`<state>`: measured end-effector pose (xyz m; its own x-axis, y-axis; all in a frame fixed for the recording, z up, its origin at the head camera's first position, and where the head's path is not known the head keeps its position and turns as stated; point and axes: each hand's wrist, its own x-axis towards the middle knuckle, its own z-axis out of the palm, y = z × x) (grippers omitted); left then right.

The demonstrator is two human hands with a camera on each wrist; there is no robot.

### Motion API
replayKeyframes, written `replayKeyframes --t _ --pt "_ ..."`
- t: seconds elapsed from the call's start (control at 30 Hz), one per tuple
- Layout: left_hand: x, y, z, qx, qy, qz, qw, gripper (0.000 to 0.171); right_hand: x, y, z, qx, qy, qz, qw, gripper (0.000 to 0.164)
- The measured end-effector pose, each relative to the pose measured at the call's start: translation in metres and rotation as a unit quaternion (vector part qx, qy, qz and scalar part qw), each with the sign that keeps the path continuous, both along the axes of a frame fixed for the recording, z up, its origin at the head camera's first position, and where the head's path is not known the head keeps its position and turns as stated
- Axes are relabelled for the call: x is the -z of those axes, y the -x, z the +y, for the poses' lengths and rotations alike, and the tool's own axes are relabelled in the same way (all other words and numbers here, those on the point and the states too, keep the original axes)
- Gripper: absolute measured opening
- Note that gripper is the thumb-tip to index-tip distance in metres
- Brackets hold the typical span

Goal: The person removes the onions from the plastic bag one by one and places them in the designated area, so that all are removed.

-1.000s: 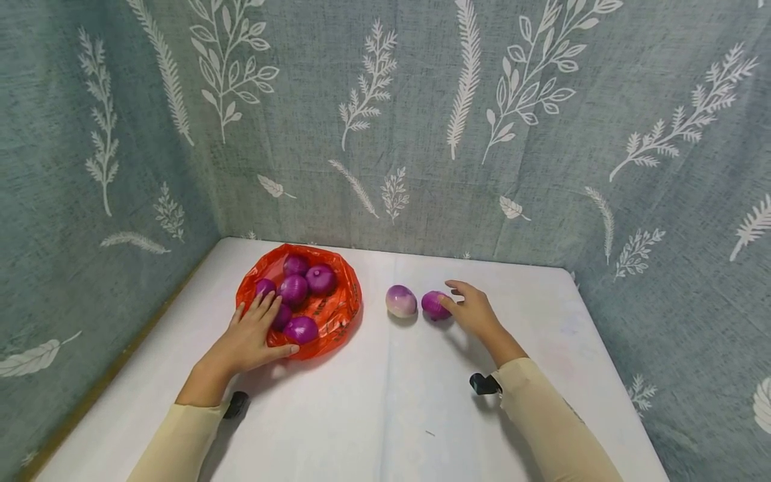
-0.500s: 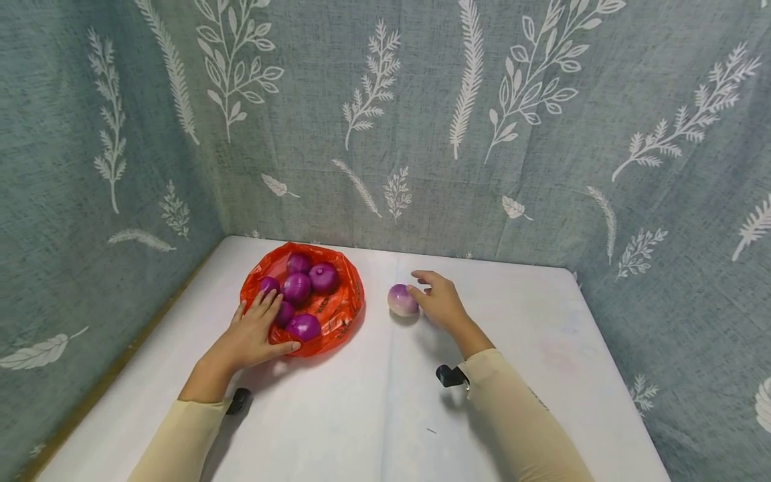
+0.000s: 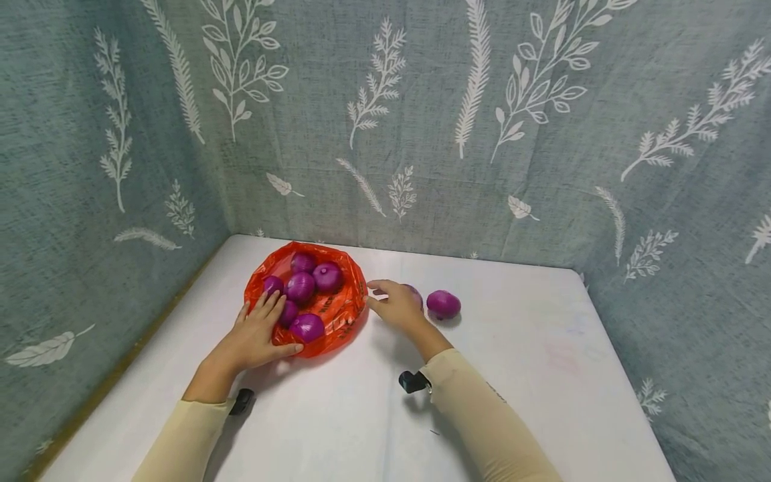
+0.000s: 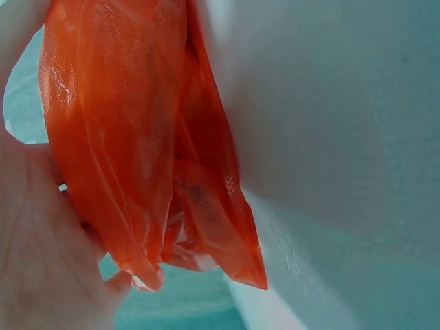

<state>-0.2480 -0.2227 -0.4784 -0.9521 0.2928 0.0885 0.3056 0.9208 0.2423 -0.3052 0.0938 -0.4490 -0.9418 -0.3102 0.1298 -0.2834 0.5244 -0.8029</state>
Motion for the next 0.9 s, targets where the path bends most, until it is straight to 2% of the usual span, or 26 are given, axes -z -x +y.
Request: replayKeyframes --t 0.17,0.37,0.6,0.9 --pt "0.001 -0.001 -0.001 0.002 -0.001 0.002 1.0000 0.119 0.002 -0.001 -0.023 -0.032 0.029 -0.014 0.999 0.041" --pt "0.003 -0.001 -0.001 0.001 0.001 0.002 1.0000 0.118 0.005 -0.003 -0.044 -0.048 0.005 -0.014 0.999 0.044" --pt "0.004 0.000 -0.001 0.002 0.002 0.000 1.0000 0.118 0.020 -0.003 -0.062 -0.070 0.006 0.007 0.997 0.041" --pt "0.002 -0.003 0.000 0.000 0.002 0.003 1.0000 0.117 0.027 -0.007 -0.077 -0.094 0.011 -0.003 0.996 0.046"
